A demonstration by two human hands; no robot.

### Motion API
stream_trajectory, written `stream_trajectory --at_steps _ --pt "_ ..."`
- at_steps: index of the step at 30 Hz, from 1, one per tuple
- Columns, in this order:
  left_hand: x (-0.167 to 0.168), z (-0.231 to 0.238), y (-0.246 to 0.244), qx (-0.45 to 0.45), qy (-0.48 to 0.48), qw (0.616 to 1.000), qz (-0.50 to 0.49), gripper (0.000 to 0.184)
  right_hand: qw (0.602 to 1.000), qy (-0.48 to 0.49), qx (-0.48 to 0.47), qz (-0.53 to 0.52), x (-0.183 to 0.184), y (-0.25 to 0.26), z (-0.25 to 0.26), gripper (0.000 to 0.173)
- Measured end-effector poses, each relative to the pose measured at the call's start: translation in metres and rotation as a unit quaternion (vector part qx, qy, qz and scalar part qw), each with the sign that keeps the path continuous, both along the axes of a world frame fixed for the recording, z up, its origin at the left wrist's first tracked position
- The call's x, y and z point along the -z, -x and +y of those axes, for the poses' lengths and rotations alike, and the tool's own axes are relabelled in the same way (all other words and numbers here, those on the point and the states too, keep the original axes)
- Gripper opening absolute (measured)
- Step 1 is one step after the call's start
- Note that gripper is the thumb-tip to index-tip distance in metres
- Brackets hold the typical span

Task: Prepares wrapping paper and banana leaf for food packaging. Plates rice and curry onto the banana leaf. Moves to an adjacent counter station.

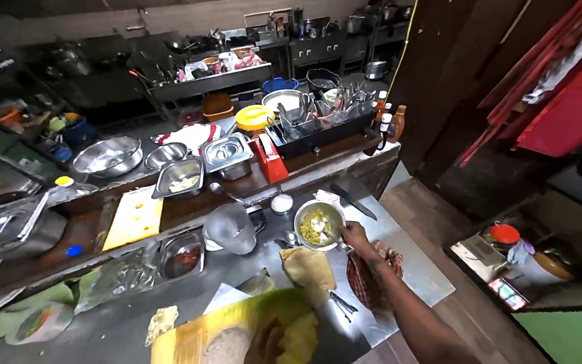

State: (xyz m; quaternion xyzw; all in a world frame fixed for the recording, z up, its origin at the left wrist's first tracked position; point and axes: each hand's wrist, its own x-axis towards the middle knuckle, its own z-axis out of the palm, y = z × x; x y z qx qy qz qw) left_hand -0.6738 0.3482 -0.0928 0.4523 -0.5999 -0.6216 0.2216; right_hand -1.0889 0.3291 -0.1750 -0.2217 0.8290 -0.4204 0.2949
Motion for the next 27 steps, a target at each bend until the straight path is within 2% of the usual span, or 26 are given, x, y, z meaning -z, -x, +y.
stream_trajectory --at_steps 2,5,6,7,11,15,19,21,23,25,27 --pt "0.004 0.001 0.033 -0.026 -0.059 0.996 0.06 0.054 0.999 0.026 -0.032 -0.02 -0.028 -0.023 0.024 0.024" --pt "0.021 -0.001 0.065 -0.069 -0.1 0.983 0.135 0.095 0.991 0.054 -0.099 -0.071 -0.06 -0.064 0.063 0.021" --pt "0.024 -0.001 0.072 -0.085 -0.102 0.979 0.153 0.099 0.987 0.058 -0.125 -0.079 -0.065 -0.076 0.074 0.021" --pt "0.026 0.0 0.077 -0.107 -0.095 0.976 0.164 0.096 0.984 0.057 -0.15 -0.082 -0.068 -0.087 0.083 0.021" --pt "0.036 0.015 0.089 -0.169 -0.021 0.977 0.128 0.059 0.973 -0.026 -0.223 -0.044 -0.073 -0.111 0.112 0.034" --pt "0.038 0.036 0.109 -0.208 -0.052 0.973 0.09 0.055 0.95 -0.179 -0.255 0.034 -0.086 -0.114 0.143 0.057" --pt "0.041 0.047 0.133 -0.203 -0.07 0.975 0.062 0.058 0.912 -0.268 -0.293 0.105 -0.1 -0.117 0.163 0.058" --pt "0.04 0.05 0.142 -0.196 -0.071 0.976 0.063 0.058 0.906 -0.26 -0.316 0.106 -0.102 -0.118 0.17 0.055" --pt "0.036 0.051 0.149 -0.192 -0.062 0.976 0.081 0.057 0.928 -0.179 -0.31 0.104 -0.094 -0.116 0.179 0.047" --pt "0.035 0.051 0.153 -0.189 -0.06 0.976 0.096 0.057 0.953 -0.11 -0.259 0.111 -0.094 -0.116 0.188 0.036" --pt "0.033 0.051 0.153 -0.179 -0.05 0.978 0.095 0.057 0.959 -0.117 -0.213 0.143 -0.102 -0.116 0.195 0.032"
